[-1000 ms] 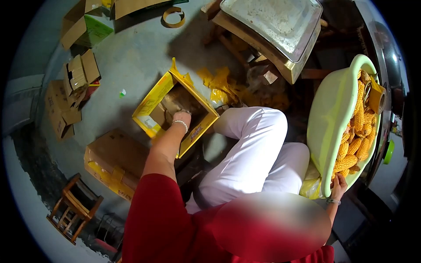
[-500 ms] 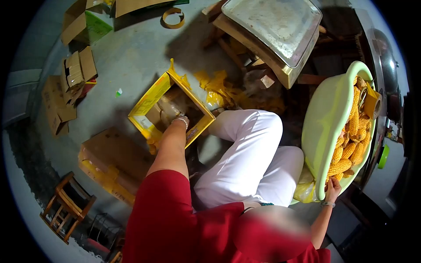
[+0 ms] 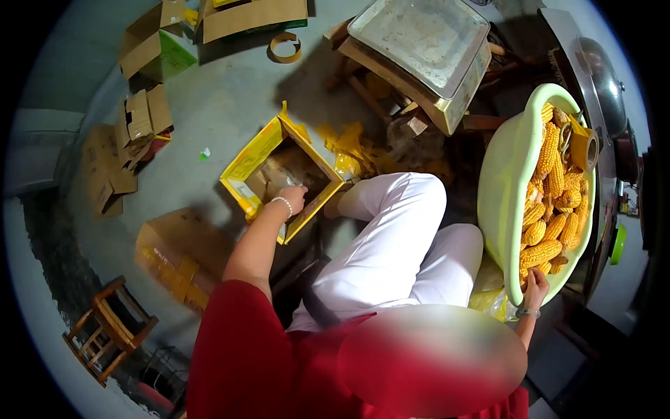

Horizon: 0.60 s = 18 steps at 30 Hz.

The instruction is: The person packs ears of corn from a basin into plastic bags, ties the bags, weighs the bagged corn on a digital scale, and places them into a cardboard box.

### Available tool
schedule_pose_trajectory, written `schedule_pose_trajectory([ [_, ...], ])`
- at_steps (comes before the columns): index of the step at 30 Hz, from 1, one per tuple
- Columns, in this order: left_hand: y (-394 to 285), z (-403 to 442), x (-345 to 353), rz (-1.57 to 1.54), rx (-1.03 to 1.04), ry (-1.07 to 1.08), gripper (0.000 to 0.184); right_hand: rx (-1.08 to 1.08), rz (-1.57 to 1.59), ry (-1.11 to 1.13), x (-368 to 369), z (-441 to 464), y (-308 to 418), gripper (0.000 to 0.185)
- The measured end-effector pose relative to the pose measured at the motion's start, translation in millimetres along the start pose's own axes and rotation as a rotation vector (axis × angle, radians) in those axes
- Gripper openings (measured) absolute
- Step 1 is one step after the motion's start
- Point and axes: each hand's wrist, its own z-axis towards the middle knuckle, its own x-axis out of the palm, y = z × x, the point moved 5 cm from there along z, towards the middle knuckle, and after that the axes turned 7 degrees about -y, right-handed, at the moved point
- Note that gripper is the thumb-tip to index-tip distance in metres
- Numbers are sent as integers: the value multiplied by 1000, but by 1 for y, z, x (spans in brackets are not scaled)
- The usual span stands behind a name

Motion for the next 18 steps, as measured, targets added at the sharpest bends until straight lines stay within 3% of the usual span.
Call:
schedule_pose_trajectory([
  [3,-12,-34,-44,-99,45,-288,25,-3,14,-2,2,0,6,11],
  [6,-27,-72,-79,-189,-117,-268,27,7,17,-24,2,-5,9,11],
  [9,-36,-93,-76,-270,-121,-263,35,-40,61,-26,2,-3,6,11],
  [12,-61,-109,-61,17,39,-376,47,-67,55,-27,1,-2,5,12],
  [13,-61,-109,-47,74,160,-532,50,-65,56,-37,2,-3,7,12],
  [16,-51,-93,-23,40,-130,-193,41,-84,65,-38,2,-4,6,12],
  [18,-45,-83,-12,-10,-151,-309,29,-96,72,-28,1,-2,5,12],
])
